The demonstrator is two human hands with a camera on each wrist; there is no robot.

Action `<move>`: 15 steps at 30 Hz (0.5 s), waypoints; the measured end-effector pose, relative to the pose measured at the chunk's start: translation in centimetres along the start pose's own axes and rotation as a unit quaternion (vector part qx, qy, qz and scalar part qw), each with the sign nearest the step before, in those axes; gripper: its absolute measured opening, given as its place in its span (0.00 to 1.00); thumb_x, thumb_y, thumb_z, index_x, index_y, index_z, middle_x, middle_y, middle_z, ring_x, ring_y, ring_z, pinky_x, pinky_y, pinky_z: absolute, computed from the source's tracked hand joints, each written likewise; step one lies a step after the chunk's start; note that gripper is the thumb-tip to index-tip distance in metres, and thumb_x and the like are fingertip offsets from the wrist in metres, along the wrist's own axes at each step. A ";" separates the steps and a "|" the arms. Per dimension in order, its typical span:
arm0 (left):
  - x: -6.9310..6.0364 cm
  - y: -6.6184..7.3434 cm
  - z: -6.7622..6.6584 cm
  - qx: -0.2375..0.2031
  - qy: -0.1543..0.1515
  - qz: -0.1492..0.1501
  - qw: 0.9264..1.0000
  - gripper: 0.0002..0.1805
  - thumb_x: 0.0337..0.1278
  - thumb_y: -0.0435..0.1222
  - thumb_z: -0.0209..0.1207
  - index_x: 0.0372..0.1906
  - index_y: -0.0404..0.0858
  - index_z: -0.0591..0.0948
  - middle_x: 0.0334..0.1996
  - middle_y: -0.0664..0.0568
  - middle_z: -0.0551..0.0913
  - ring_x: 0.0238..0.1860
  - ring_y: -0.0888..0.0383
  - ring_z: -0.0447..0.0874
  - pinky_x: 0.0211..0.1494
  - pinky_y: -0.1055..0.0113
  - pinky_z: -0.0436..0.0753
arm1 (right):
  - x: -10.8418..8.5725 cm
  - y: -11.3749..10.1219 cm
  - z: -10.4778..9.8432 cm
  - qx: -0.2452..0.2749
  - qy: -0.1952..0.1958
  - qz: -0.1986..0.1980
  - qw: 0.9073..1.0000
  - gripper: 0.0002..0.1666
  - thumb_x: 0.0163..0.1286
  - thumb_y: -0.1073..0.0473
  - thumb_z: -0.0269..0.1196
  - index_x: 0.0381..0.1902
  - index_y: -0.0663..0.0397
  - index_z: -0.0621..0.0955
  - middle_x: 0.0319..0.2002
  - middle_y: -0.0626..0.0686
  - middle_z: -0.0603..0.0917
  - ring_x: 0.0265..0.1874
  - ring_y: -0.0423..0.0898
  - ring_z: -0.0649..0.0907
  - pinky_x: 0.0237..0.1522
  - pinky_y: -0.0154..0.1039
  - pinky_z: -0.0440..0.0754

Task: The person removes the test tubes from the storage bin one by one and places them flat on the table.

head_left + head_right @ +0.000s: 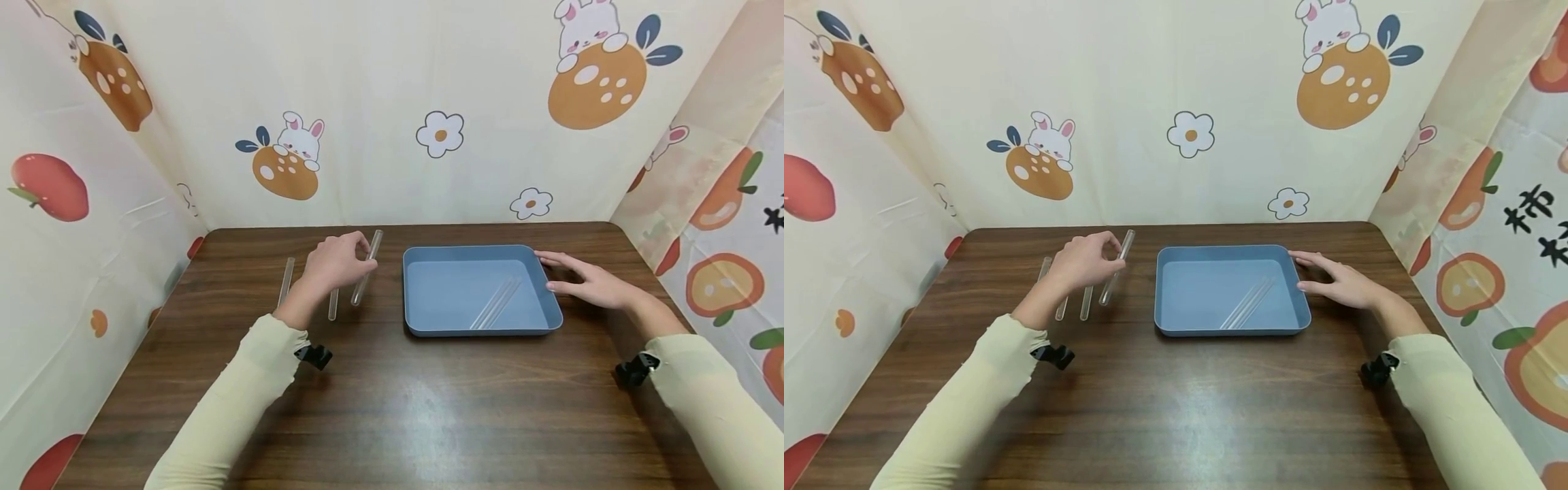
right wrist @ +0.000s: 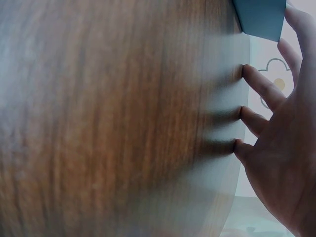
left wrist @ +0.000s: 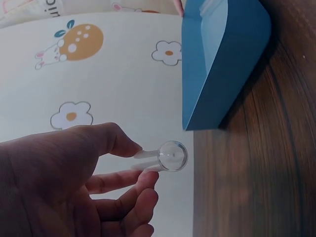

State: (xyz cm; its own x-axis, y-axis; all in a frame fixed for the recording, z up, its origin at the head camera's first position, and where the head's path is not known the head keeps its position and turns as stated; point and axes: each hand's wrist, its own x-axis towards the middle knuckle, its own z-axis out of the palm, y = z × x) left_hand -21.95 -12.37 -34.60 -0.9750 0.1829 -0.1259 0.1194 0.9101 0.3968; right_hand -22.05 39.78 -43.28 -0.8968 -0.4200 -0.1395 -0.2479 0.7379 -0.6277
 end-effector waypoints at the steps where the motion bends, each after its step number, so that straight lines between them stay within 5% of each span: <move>1: 0.0 -0.2 -0.1 0.001 0.000 -0.002 1.000 0.19 0.76 0.49 0.63 0.63 0.47 0.85 0.37 0.47 0.85 0.32 0.52 0.76 0.31 0.62 0.71 | 0.0 0.0 0.0 -0.001 0.001 0.000 1.000 0.47 0.84 0.50 0.68 0.92 0.38 0.60 0.87 0.66 0.69 0.87 0.74 0.64 0.74 0.85 0.64; 15: 0.0 -1.0 -0.5 -0.003 -0.007 -0.023 1.000 0.20 0.76 0.50 0.62 0.63 0.46 0.84 0.41 0.46 0.90 0.35 0.51 0.79 0.33 0.61 0.73 | 0.0 -0.2 0.1 0.010 -0.001 0.001 1.000 0.47 0.84 0.50 0.67 0.92 0.38 0.60 0.88 0.66 0.68 0.87 0.74 0.64 0.74 0.85 0.62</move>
State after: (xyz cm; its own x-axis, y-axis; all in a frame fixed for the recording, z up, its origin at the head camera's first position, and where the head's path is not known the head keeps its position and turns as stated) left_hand -22.21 -13.46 -34.55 -0.9768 0.1468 -0.1562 0.0742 0.9152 0.3961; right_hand -21.94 39.61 -43.26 -0.8966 -0.4193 -0.1428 -0.2383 0.7283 -0.6425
